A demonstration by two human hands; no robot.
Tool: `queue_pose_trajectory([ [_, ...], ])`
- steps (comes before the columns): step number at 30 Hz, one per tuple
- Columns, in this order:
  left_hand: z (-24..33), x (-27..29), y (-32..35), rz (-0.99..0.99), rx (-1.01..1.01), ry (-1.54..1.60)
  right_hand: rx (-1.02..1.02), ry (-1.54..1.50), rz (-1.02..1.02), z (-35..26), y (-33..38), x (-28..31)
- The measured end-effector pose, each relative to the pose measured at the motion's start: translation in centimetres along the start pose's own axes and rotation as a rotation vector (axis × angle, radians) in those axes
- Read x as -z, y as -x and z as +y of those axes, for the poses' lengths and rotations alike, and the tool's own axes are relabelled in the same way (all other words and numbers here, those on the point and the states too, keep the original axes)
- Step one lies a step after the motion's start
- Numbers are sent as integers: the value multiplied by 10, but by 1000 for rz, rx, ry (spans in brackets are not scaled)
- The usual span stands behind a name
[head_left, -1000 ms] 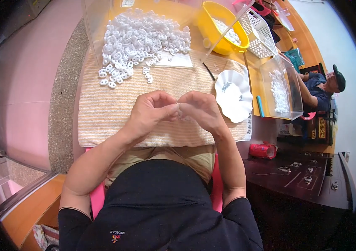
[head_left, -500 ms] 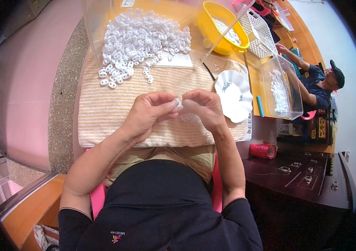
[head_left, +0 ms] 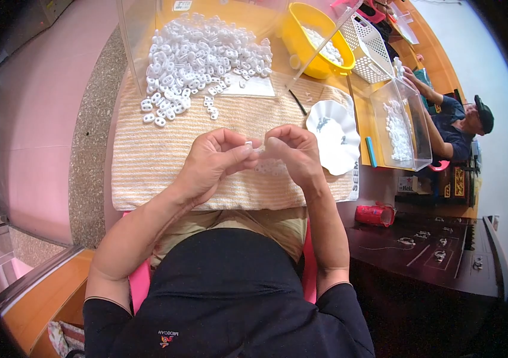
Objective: The person sorts small white plastic components by hand, transferring them from a plastic bin into a smaller white dish.
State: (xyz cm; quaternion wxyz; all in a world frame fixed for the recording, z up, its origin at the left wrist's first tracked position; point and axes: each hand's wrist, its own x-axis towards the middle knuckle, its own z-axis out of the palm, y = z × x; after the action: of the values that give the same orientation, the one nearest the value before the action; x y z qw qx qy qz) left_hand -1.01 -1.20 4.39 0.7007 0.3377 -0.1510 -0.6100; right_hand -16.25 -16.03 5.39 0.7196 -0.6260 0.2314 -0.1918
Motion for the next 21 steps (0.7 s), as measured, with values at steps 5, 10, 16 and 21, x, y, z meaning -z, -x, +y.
queue_pose_trajectory([
  [5,2,-1,1,-25,-15,-13,1,-14,-1,2,0,1],
  [10,0,-1,1,-15,-78,-87,-8,4,29,2,1,1],
  [16,2,2,0,41,-46,-122,-29,-39,33,4,3,1],
  [21,1,1,0,100,11,-44,-22,-73,10,4,3,-2],
])
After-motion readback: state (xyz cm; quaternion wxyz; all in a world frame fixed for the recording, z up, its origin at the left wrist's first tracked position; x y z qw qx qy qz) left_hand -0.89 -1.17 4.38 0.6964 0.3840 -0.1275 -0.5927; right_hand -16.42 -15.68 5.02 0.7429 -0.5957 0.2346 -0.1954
